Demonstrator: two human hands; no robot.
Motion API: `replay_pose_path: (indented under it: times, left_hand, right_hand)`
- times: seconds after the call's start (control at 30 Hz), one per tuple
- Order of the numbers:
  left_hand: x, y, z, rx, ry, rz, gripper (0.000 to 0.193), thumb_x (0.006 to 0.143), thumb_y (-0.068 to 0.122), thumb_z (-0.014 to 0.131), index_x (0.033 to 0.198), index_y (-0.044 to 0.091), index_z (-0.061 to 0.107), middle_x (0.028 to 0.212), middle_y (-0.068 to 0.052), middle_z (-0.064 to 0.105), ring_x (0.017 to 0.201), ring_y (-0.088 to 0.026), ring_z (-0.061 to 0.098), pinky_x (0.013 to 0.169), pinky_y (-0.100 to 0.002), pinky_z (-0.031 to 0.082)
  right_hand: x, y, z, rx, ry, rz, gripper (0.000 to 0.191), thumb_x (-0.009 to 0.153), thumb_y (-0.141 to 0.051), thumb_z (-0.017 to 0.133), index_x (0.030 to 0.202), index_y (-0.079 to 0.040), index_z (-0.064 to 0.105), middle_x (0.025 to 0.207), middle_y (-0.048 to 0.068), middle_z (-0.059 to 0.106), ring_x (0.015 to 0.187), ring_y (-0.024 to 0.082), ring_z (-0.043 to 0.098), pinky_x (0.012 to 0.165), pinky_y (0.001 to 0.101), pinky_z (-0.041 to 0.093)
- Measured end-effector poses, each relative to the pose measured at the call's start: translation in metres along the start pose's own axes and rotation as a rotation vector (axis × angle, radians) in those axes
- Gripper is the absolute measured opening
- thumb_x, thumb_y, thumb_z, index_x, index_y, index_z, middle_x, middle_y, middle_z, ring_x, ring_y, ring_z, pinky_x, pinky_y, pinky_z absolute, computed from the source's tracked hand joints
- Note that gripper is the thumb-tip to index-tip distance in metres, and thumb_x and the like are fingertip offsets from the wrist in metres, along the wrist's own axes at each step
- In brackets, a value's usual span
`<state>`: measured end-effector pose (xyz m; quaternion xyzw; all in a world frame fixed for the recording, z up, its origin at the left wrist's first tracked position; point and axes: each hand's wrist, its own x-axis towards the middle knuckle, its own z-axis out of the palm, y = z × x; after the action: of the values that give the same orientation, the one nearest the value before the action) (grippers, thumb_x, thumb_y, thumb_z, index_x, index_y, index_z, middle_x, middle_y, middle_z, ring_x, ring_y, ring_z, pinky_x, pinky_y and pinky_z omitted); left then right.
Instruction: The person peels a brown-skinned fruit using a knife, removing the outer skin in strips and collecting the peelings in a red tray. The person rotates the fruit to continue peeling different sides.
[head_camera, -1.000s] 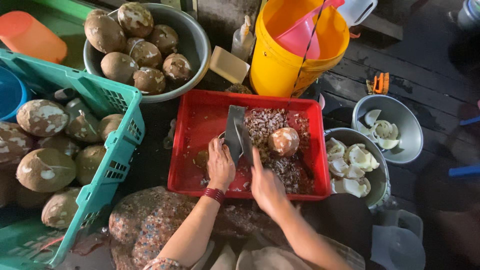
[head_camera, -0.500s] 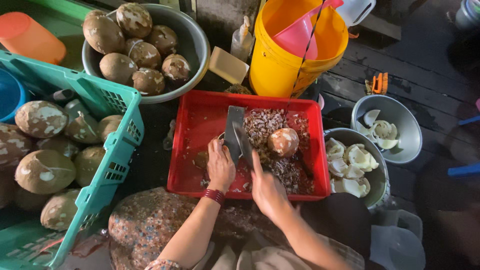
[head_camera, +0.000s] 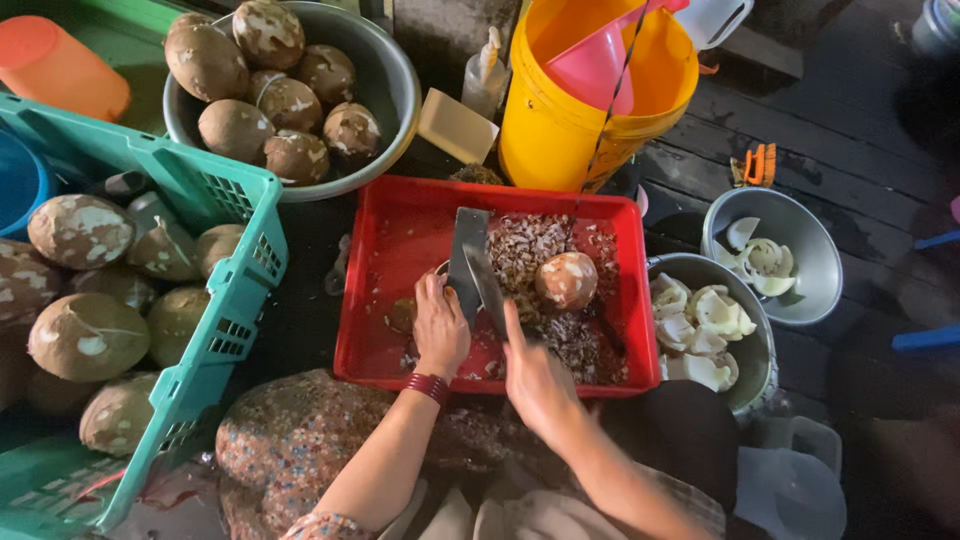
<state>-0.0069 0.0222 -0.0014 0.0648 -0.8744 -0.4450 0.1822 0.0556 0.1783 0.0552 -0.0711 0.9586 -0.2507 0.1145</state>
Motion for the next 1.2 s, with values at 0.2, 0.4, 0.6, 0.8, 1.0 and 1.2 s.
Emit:
replay_pose_path:
  times: [0.2, 0.4, 0.6, 0.8, 1.0, 1.2]
  left_hand:
    - [0.001, 0.004, -0.003, 0.011, -0.032, -0.107, 0.024, 0.104, 0.018, 0.046, 0.123, 0.007, 0.054, 0.129, -0.021, 0.057, 0.105, -0.045, 0.063, 0.082, -0.052, 0.053]
    - [-0.003, 0.003, 0.003, -0.008, 0.019, -0.018, 0.023, 0.104, 0.016, 0.045, 0.123, 0.006, 0.053, 0.129, -0.022, 0.056, 0.106, -0.045, 0.063, 0.083, -0.052, 0.054]
    - [-0.005, 0.002, -0.002, 0.013, -0.048, -0.067, 0.022, 0.105, 0.017, 0.044, 0.122, 0.006, 0.052, 0.129, -0.020, 0.056, 0.102, -0.045, 0.064, 0.081, -0.052, 0.054]
    - [-0.001, 0.006, 0.001, 0.001, 0.042, 0.038, 0.021, 0.105, 0.015, 0.045, 0.122, 0.004, 0.053, 0.127, -0.021, 0.056, 0.107, -0.046, 0.062, 0.086, -0.051, 0.053]
    - [-0.006, 0.000, 0.003, -0.016, 0.041, -0.023, 0.022, 0.103, 0.014, 0.048, 0.121, 0.003, 0.054, 0.128, -0.022, 0.057, 0.105, -0.045, 0.063, 0.084, -0.050, 0.053]
    - [-0.001, 0.002, 0.000, 0.037, 0.014, -0.033, 0.024, 0.103, 0.014, 0.048, 0.124, 0.003, 0.054, 0.129, -0.022, 0.057, 0.105, -0.044, 0.063, 0.083, -0.051, 0.053]
  right_hand:
    - [0.107, -0.020, -0.017, 0.029, 0.135, -0.100, 0.067, 0.106, -0.022, 0.047, 0.160, -0.007, 0.012, 0.065, 0.025, 0.066, 0.057, 0.044, 0.066, 0.054, 0.0550, 0.055]
    - [-0.007, -0.004, -0.005, 0.001, 0.102, -0.057, 0.071, 0.102, -0.021, 0.050, 0.162, -0.012, 0.013, 0.067, 0.028, 0.066, 0.061, 0.048, 0.066, 0.058, 0.0600, 0.051]
    - [0.058, -0.012, -0.009, 0.094, 0.069, -0.016, 0.068, 0.104, -0.020, 0.046, 0.162, -0.012, 0.011, 0.069, 0.026, 0.067, 0.059, 0.045, 0.067, 0.058, 0.0574, 0.054]
    - [0.083, -0.022, -0.021, 0.040, 0.098, -0.048, 0.066, 0.104, -0.019, 0.047, 0.161, -0.010, 0.016, 0.069, 0.026, 0.066, 0.061, 0.046, 0.067, 0.057, 0.0575, 0.053]
    - [-0.018, -0.004, -0.004, 0.017, 0.142, -0.083, 0.075, 0.100, -0.017, 0.053, 0.162, -0.013, 0.011, 0.067, 0.028, 0.065, 0.060, 0.048, 0.067, 0.053, 0.0598, 0.052]
    - [0.113, -0.021, -0.015, 0.042, 0.224, -0.113, 0.064, 0.107, -0.020, 0.049, 0.160, -0.009, 0.016, 0.071, 0.025, 0.067, 0.063, 0.045, 0.067, 0.056, 0.0555, 0.054]
